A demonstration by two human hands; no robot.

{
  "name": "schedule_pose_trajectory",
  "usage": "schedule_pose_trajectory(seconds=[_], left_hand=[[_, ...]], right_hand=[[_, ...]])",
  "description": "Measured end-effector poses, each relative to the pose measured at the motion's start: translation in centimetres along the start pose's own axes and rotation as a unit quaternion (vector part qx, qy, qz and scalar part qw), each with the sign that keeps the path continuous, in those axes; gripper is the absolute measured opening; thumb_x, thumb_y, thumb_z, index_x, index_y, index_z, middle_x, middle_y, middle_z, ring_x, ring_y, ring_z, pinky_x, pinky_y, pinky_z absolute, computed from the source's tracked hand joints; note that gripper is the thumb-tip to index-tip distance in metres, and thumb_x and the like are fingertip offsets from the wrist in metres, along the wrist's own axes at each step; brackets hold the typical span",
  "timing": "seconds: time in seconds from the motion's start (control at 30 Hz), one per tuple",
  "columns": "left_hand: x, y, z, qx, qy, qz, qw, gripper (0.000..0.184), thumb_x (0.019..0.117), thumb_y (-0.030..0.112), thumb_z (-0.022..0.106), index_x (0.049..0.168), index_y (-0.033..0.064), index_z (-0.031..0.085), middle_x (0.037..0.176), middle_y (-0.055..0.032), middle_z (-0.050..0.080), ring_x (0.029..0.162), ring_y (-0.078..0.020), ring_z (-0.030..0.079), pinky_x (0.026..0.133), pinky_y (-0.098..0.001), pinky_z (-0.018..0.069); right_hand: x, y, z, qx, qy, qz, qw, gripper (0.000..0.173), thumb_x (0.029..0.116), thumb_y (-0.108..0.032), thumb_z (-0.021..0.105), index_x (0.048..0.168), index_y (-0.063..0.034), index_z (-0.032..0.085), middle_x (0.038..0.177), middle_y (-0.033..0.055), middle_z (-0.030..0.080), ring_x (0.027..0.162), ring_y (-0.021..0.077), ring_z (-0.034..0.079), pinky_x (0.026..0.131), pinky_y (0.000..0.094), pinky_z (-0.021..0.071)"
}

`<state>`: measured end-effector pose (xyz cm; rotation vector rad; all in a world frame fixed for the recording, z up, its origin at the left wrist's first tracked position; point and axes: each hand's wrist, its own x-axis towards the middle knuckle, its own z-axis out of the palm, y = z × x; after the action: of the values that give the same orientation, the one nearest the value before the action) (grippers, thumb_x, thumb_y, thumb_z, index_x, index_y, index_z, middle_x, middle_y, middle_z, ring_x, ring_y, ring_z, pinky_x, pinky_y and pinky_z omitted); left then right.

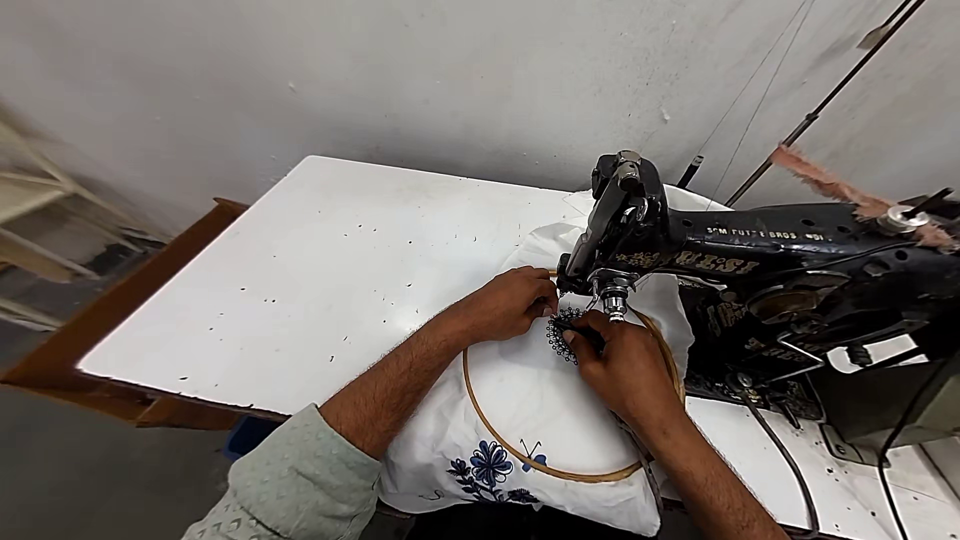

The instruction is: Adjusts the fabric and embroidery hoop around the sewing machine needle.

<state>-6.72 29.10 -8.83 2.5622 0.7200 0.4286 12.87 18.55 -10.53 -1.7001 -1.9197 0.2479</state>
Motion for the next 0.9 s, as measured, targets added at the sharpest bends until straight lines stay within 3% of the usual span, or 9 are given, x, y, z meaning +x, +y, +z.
schedule_pose_trajectory(seconds=[0.13, 0.23, 0.33, 0.47, 0.67, 0.77, 0.9], left_hand=[[0.0, -0.2, -0.5, -0.031, -0.004, 0.002, 0.999, 0.011, 0.0992, 0.008, 0.065, 0.099, 0.0042, 0.075, 0.103, -0.0088, 0.067, 0.098, -0.0176, 0.064, 0.09, -0.034, 0.0525], [-0.1, 0.1, -0.3, -0.014, 0.001, 0.017, 1.0, 0.011, 0.0986, 0.009, 0.065, 0.097, 0.0055, 0.075, 0.117, -0.0111, 0.07, 0.111, -0.0218, 0.065, 0.098, -0.0399, 0.0511], [-0.1, 0.5, 0.2, 0.043, 0.0, 0.019, 0.999, 0.011, 0.0994, 0.01, 0.062, 0.096, 0.0057, 0.071, 0.116, -0.0108, 0.068, 0.11, -0.0253, 0.063, 0.096, -0.0439, 0.0497], [-0.1, 0.6, 0.5, 0.064, -0.003, 0.019, 0.998, 0.011, 0.0992, 0.009, 0.059, 0.096, 0.0036, 0.069, 0.115, -0.0126, 0.067, 0.109, -0.0267, 0.063, 0.097, -0.0435, 0.0496], [-0.1, -0.3, -0.2, -0.033, 0.035, -0.011, 0.999, 0.012, 0.1008, 0.009, 0.059, 0.096, 0.0024, 0.068, 0.091, -0.0075, 0.06, 0.084, -0.0178, 0.06, 0.08, -0.0346, 0.0522], [-0.1, -0.4, -0.1, -0.059, 0.055, -0.02, 0.997, 0.012, 0.1006, 0.01, 0.062, 0.096, 0.0024, 0.069, 0.09, -0.006, 0.061, 0.079, -0.0134, 0.06, 0.075, -0.0297, 0.0529], [-0.1, -0.5, -0.1, -0.066, 0.059, -0.026, 0.996, 0.012, 0.1009, 0.012, 0.063, 0.097, 0.0027, 0.07, 0.091, -0.0057, 0.062, 0.08, -0.0121, 0.061, 0.076, -0.0285, 0.053]], right_hand=[[0.0, -0.1, -0.1, -0.007, -0.004, 0.0, 1.0, 0.013, 0.0957, -0.024, 0.068, 0.095, -0.0138, 0.076, 0.082, 0.0007, 0.068, 0.073, 0.0168, 0.067, 0.063, 0.0425, 0.0545], [0.0, -0.2, 0.1, -0.024, -0.005, -0.008, 1.0, 0.013, 0.0956, -0.024, 0.068, 0.097, -0.013, 0.076, 0.083, 0.0021, 0.068, 0.072, 0.0183, 0.067, 0.063, 0.0433, 0.0549], [-0.1, -0.3, 0.3, -0.029, 0.001, -0.021, 0.999, 0.014, 0.0959, -0.023, 0.068, 0.097, -0.0113, 0.076, 0.084, 0.0043, 0.069, 0.074, 0.0208, 0.068, 0.064, 0.0456, 0.0556], [-0.2, -0.1, 0.6, -0.003, 0.028, -0.028, 0.999, 0.012, 0.096, -0.02, 0.066, 0.092, -0.0119, 0.075, 0.079, 0.0021, 0.068, 0.07, 0.0179, 0.066, 0.061, 0.0419, 0.0545], [-0.6, 0.4, -0.1, -0.022, 0.03, -0.028, 0.999, 0.012, 0.0938, -0.023, 0.069, 0.096, -0.0128, 0.076, 0.083, 0.0014, 0.069, 0.072, 0.0182, 0.067, 0.063, 0.0435, 0.0555], [-0.5, 0.3, -0.1, -0.022, 0.01, -0.039, 0.999, 0.014, 0.0939, -0.023, 0.068, 0.098, -0.0123, 0.076, 0.086, 0.0024, 0.07, 0.075, 0.0187, 0.068, 0.065, 0.0443, 0.0564], [-0.2, 0.5, -0.1, -0.018, 0.002, -0.05, 0.999, 0.015, 0.0936, -0.023, 0.067, 0.099, -0.0133, 0.077, 0.087, 0.0014, 0.071, 0.075, 0.0175, 0.069, 0.065, 0.0435, 0.057]])
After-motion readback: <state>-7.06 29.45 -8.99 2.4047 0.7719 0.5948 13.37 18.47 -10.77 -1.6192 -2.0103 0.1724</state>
